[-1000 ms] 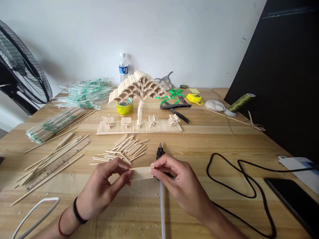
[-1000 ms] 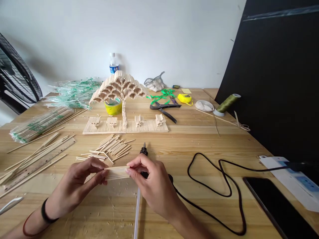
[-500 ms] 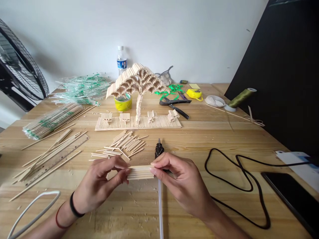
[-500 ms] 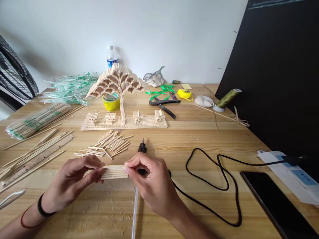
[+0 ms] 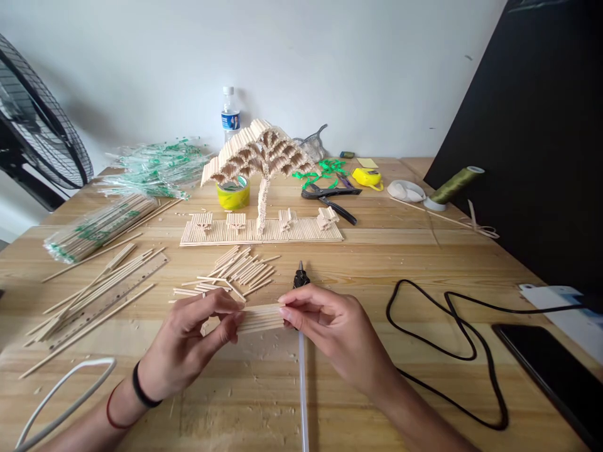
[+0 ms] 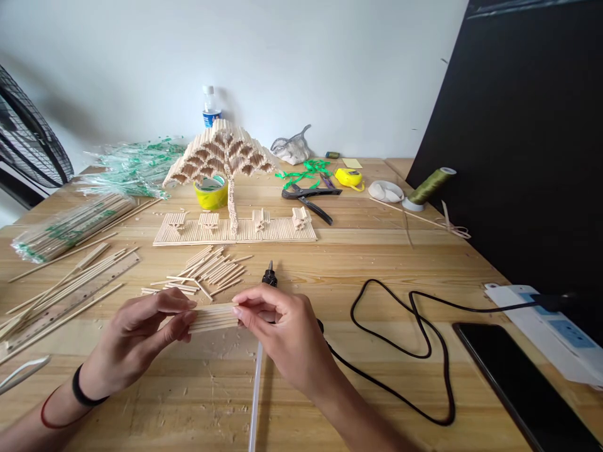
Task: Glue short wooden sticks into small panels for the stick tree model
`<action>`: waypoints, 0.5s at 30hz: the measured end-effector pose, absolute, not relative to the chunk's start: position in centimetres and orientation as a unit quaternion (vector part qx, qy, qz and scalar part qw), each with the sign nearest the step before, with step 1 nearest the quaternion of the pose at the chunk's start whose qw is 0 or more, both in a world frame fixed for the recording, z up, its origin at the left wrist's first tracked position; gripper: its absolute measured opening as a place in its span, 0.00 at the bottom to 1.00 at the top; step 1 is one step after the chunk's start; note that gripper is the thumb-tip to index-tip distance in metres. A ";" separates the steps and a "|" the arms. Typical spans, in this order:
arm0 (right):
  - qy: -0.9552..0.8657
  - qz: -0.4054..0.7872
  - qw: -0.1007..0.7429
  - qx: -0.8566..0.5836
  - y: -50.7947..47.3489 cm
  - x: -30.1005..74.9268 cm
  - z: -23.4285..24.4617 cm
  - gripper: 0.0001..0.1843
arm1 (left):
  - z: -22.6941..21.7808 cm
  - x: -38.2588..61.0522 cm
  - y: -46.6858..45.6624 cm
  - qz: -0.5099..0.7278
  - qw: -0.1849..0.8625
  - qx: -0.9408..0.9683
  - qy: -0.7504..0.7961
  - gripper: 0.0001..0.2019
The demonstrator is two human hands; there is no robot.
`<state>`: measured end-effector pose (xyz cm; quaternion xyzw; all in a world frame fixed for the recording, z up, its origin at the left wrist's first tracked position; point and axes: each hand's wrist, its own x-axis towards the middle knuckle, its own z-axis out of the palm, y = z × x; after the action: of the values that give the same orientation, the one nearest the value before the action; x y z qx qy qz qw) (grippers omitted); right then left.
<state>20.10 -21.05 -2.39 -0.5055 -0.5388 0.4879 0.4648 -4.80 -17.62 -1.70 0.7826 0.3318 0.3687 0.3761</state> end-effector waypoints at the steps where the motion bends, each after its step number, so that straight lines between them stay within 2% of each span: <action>1: -0.536 0.493 0.465 -0.504 -21.1 20.1 -2.4 0.07 | -1.7 -4.8 -17.6 0.369 0.376 0.782 0.332 0.05; 4: -0.548 0.479 0.467 -0.502 -21.2 20.0 -2.4 0.07 | -1.9 -4.5 -17.7 0.374 0.403 0.761 0.345 0.05; 11: -0.619 0.365 0.514 -0.469 -21.4 20.0 -2.0 0.08 | -1.7 -3.5 -17.7 0.377 0.551 0.660 0.345 0.10; 15: -0.628 0.335 0.530 -0.462 -21.4 19.9 -2.1 0.06 | -1.5 -3.5 -17.7 0.368 0.580 0.645 0.336 0.12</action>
<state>19.89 -21.39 -2.15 -0.4617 -0.6277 0.3351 0.5296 -3.46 -17.72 -1.47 0.6447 0.3363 0.3680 0.5795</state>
